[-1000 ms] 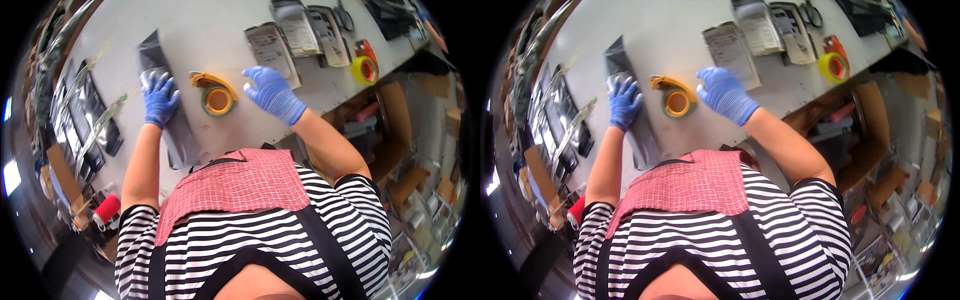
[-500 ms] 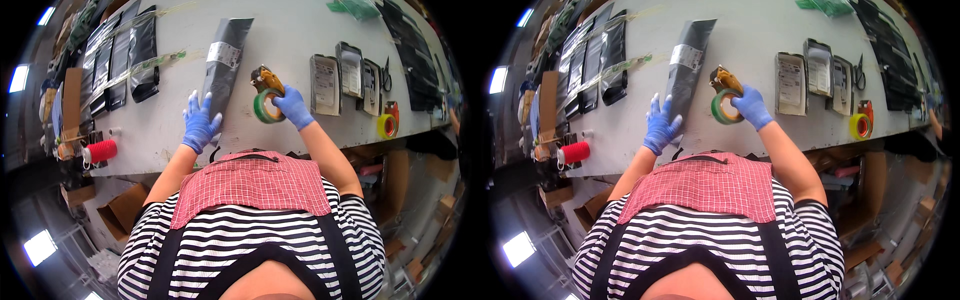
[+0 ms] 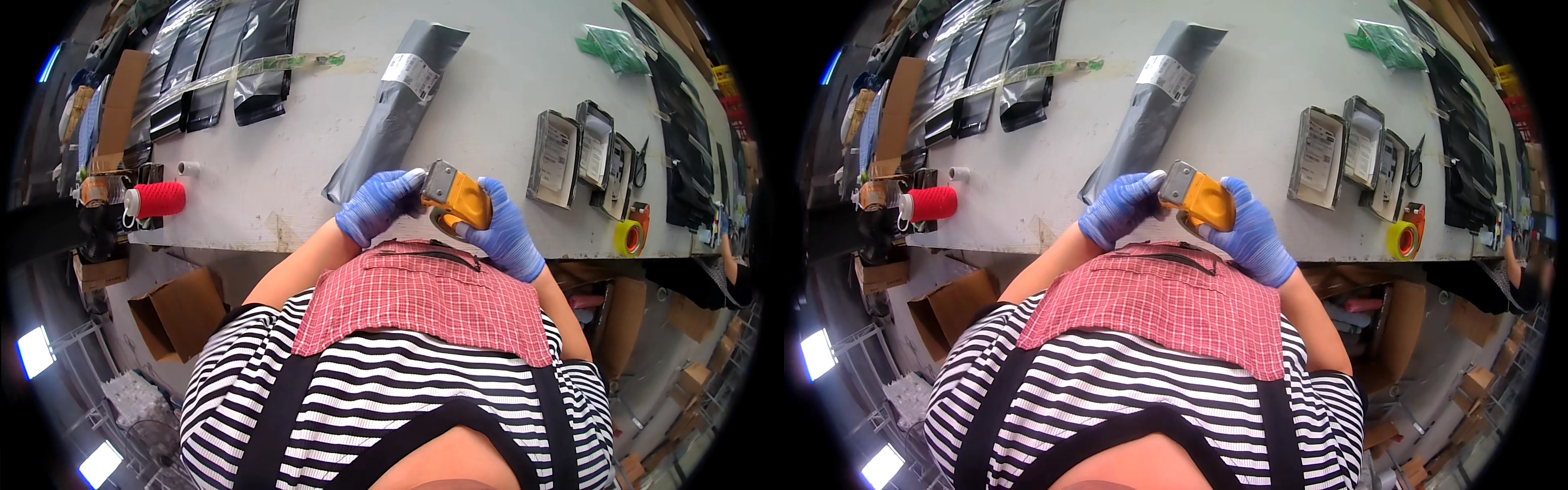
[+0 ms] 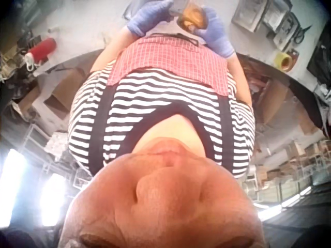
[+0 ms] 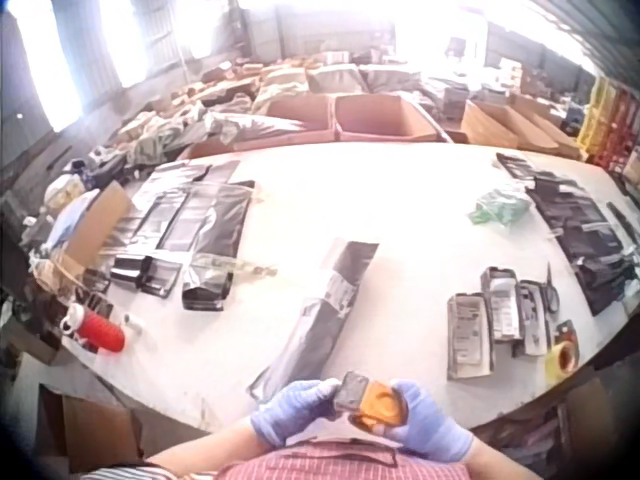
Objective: The person packs small rectangular items into gray poly mailers using bubble wrap for cushioning. They affix shipping labels, seal the packages with a tape dispenser, and place the finished parcels into a cardboard box. The process is repeated for multiple items.
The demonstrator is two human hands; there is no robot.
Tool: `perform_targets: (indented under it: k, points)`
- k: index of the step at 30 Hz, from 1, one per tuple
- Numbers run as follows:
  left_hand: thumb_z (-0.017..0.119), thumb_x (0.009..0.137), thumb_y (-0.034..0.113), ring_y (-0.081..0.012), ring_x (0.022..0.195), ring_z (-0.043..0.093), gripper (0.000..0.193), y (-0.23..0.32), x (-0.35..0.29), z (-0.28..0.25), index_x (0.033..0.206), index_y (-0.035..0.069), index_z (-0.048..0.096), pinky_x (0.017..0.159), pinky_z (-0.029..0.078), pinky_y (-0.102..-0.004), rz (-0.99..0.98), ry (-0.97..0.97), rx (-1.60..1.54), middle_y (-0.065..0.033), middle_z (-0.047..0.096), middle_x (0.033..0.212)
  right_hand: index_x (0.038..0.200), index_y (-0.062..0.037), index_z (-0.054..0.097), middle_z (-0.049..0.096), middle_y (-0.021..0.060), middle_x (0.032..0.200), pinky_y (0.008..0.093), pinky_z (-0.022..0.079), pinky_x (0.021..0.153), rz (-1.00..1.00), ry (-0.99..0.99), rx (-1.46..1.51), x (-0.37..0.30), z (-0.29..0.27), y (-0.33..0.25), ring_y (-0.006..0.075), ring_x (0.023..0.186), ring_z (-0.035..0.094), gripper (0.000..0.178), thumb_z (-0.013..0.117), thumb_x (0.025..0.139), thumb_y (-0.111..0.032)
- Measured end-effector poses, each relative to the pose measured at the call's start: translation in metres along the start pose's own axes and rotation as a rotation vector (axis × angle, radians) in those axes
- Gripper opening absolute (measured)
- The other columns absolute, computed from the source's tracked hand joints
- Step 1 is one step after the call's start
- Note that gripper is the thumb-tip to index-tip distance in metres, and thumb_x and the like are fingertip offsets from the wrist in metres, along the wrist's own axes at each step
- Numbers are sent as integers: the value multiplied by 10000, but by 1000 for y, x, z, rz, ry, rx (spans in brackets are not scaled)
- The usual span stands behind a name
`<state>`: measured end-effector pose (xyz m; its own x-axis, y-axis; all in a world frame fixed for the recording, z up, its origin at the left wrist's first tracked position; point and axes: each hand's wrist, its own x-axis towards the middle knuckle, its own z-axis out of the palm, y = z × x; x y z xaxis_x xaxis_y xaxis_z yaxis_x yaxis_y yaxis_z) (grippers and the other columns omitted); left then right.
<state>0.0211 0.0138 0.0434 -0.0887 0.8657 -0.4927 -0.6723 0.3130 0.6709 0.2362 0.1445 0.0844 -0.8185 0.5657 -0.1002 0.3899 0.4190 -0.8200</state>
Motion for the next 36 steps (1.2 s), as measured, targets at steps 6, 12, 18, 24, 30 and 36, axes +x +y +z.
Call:
perform_targets:
  k: [6,12,18,24,30,36]
  points:
    - [636,951,350,-142,658,592,356,68,3,-80,823,30,723,655,481,-275,380,458,674,-48,666,710,1269,-19,525,643,225,1094,401,537,857,-68,73,-221,7,-10,44,370,998,652,691,854,719,-278]
    - [608,930,430,-410,938,649,502,64,34,-103,1137,-25,660,860,506,-439,9,724,1479,-225,690,1022,1235,-23,542,643,206,1097,431,530,849,-30,17,-468,22,0,59,379,984,639,634,813,738,-310]
    - [633,887,446,-354,1270,485,707,47,29,-84,1402,0,446,1041,405,-416,449,560,1811,-235,528,1360,1233,-25,545,643,209,1065,433,529,847,105,-56,-537,17,1,52,377,964,640,630,815,734,-298]
    - [710,824,457,-403,1479,166,1002,-14,23,-34,1531,-11,177,1166,225,-526,226,468,1893,-235,156,1594,1240,-24,542,638,208,1078,426,523,859,151,-78,-541,19,-1,51,370,990,633,640,819,726,-289]
    - [728,808,445,-428,1479,140,1013,-12,29,-32,1541,23,170,1144,230,-590,89,449,1921,-246,118,1598,1252,-24,537,631,204,1075,428,524,858,123,-78,-544,19,-3,52,373,978,632,650,818,726,-285]
    - [739,795,442,-436,1471,159,1013,-9,30,-33,1545,48,184,1123,269,-598,67,444,1924,-245,118,1598,1285,-4,521,626,216,1127,419,515,907,217,-151,-545,25,-5,48,373,1032,626,709,830,715,-291]
